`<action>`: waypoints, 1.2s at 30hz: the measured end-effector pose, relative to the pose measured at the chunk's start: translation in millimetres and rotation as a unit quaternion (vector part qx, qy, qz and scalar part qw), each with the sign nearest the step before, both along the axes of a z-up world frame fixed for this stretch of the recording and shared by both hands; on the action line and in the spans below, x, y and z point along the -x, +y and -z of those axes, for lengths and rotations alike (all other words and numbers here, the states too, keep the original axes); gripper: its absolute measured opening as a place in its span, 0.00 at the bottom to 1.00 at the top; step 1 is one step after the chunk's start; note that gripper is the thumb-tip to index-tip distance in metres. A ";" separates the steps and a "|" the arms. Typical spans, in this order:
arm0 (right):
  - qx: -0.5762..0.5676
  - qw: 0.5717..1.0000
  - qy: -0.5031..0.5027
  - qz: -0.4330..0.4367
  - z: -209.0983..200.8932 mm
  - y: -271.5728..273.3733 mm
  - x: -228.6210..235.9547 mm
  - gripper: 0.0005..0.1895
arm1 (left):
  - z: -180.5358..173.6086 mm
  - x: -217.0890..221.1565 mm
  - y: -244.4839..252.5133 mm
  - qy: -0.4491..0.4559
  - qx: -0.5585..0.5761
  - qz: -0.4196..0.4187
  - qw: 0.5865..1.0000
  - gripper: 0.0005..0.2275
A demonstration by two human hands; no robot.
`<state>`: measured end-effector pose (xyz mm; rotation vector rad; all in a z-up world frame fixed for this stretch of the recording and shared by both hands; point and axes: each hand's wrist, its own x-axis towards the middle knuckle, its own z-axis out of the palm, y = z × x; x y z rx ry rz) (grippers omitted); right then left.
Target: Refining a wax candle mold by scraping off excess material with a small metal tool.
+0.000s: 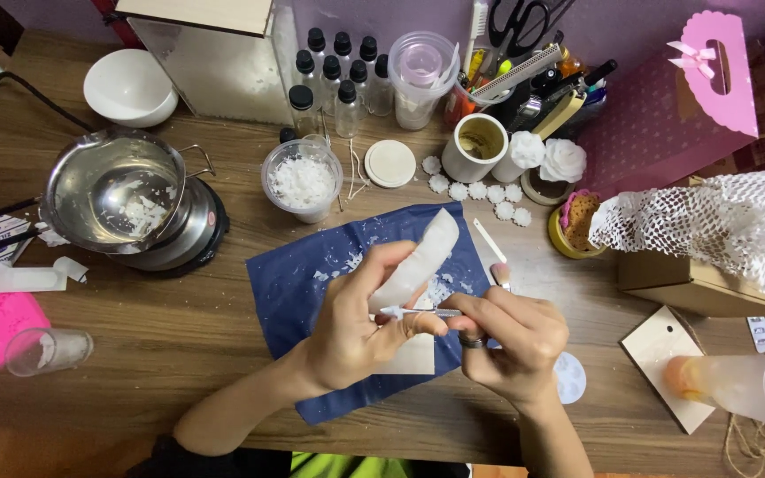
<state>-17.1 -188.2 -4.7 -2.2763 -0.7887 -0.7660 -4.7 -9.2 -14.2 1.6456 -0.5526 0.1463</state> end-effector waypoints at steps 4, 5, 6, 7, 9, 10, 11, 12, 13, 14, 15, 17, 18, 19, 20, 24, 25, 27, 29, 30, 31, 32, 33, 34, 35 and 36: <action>0.003 0.999 -0.016 0.028 2.0 2.4 1.1 0.13 | 1.2 1.8 -1.0 -0.045 -0.006 -0.033 0.998 0.20; 0.000 0.999 -0.014 0.034 3.1 2.9 1.0 0.13 | 0.7 1.2 -1.6 -0.061 0.001 -0.041 0.997 0.18; -0.003 0.999 -0.011 0.041 4.2 3.2 1.0 0.13 | 0.2 0.7 -2.2 -0.076 0.007 -0.049 0.996 0.16; -0.003 0.999 -0.011 0.041 5.2 4.0 1.1 0.13 | 0.1 0.1 -3.5 -0.076 0.007 -0.049 0.996 0.16; -0.009 0.999 -0.010 0.048 7.1 5.5 1.2 0.11 | -0.3 -1.0 -6.0 -0.068 0.046 -0.070 0.994 0.14; -0.009 0.999 -0.010 0.049 6.7 6.6 1.2 0.11 | 2.2 -1.8 -5.7 -0.068 0.046 -0.069 0.994 0.14; -0.009 0.999 -0.012 0.052 6.6 7.8 1.4 0.13 | 4.7 -2.5 -5.3 -0.078 0.016 -0.105 0.991 0.15; -0.008 0.998 -0.015 0.055 6.5 9.0 1.6 0.14 | 7.3 -3.1 -5.0 -0.088 -0.013 -0.141 0.986 0.15; -0.008 0.998 -0.015 0.056 7.4 7.6 0.6 0.14 | 2.6 -4.6 -4.0 -0.088 -0.014 -0.140 0.986 0.15; -0.014 0.998 -0.018 0.051 8.2 6.0 -0.4 0.14 | -2.1 -6.2 -3.1 -0.054 0.006 -0.100 0.994 0.17; -0.018 0.999 -0.020 0.046 9.3 4.4 -0.9 0.14 | -6.5 -7.2 -2.3 -0.018 0.026 -0.060 0.998 0.18; -0.020 0.998 -0.021 0.053 -0.1 1.3 -4.3 0.13 | -5.9 -10.3 2.4 0.041 0.076 0.001 0.996 0.21; -0.021 0.998 -0.022 0.059 -5.1 -0.4 -6.1 0.13 | -5.9 -12.0 4.6 0.101 0.126 0.060 0.985 0.25; -0.020 0.998 -0.024 0.060 -5.2 -5.6 -6.9 0.13 | -8.9 -12.3 7.0 0.099 0.126 0.062 0.985 0.25; 0.003 0.997 -0.007 0.074 -5.5 -10.8 -7.6 0.11 | -12.2 -12.5 9.5 0.095 0.113 0.060 0.987 0.26; 0.075 0.992 -0.034 0.091 -12.7 -17.9 -9.3 0.10 | -18.1 -17.1 11.8 0.061 0.117 0.036 0.991 0.22; 0.075 0.992 -0.034 0.092 -13.6 -17.4 -8.4 0.10 | -19.6 -16.9 11.1 0.061 0.117 0.036 0.991 0.22; 0.086 0.990 -0.065 0.090 -14.8 -16.1 -6.8 0.10 | -22.1 -16.6 10.1 0.071 0.115 -0.017 0.991 0.17; 0.089 0.989 -0.075 0.092 -16.2 -15.2 -5.7 0.09 | -22.4 -16.0 10.8 0.067 0.102 -0.027 0.992 0.16; 0.091 0.988 -0.085 0.094 -17.0 -14.6 -5.2 0.09 | -22.6 -15.8 11.3 0.062 0.088 -0.037 0.993 0.15; 0.091 0.988 -0.085 0.093 -18.2 -15.7 -4.4 0.09 | -22.2 -15.8 11.7 0.062 0.089 -0.037 0.993 0.15; 0.096 0.987 -0.080 0.100 -19.5 -16.8 -3.7 0.09 | -21.9 -15.9 12.2 0.058 0.083 -0.038 0.994 0.14; 0.100 0.986 -0.075 0.108 -20.8 -17.8 -3.2 0.09 | -21.8 -16.3 12.7 0.052 0.077 -0.038 0.995 0.14; 0.100 0.986 -0.076 0.108 -19.3 -19.2 -2.8 0.09 | -22.2 -16.5 13.2 0.052 0.078 -0.038 0.995 0.14; 0.105 0.984 -0.082 0.121 -17.9 -20.8 -2.8 0.09 | -22.7 -16.9 13.5 0.053 0.070 -0.037 0.995 0.13; 0.110 0.981 -0.089 0.134 -16.5 -22.5 -2.9 0.10 | -23.2 -17.5 13.7 0.054 0.062 -0.035 0.996 0.12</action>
